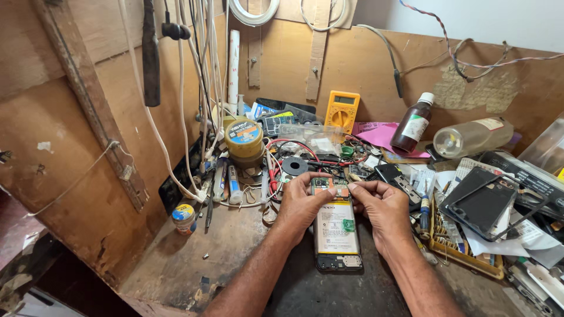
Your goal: The person works on a disassembled smartphone, manipulating the motherboard and battery area with hands and a small tool. They repeatedly adjust and probe components on the circuit board while the phone remains open on a cluttered workbench.
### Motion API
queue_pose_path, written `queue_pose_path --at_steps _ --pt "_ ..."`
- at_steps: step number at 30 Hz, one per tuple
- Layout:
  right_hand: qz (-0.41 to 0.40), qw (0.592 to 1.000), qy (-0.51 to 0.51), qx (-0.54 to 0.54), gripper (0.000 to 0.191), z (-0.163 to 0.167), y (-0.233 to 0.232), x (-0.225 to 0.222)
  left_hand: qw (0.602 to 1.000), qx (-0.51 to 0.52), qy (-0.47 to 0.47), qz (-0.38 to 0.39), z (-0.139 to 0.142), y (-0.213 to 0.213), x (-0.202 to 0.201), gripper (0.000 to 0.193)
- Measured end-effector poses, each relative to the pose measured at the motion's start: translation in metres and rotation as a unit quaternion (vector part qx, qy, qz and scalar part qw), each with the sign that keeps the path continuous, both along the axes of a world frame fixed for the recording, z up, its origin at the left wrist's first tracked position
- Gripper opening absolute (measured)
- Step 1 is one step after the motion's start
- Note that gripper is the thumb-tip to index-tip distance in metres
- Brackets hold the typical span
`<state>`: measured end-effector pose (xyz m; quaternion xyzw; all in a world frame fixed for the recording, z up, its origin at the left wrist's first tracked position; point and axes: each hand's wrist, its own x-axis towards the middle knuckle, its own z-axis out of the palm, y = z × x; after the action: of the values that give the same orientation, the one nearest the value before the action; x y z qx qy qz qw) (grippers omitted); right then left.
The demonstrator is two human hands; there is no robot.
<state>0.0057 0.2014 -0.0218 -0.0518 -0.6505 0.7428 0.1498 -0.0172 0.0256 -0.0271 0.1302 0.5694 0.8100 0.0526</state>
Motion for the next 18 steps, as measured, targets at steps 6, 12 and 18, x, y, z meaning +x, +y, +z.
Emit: queue_pose_path --at_steps 6,12,18 --pt "-0.006 1.0 -0.002 0.004 0.014 0.001 -0.002 0.0 1.0 -0.008 -0.005 0.005 -0.003 0.001 -0.002 0.041" --pt "-0.015 1.0 0.006 0.007 0.012 -0.001 -0.004 -0.003 1.0 -0.001 0.006 0.002 -0.01 0.002 -0.007 0.041" --pt "-0.013 1.0 0.016 0.021 0.012 -0.003 -0.003 -0.003 1.0 -0.004 0.002 0.002 -0.009 0.002 -0.006 0.042"
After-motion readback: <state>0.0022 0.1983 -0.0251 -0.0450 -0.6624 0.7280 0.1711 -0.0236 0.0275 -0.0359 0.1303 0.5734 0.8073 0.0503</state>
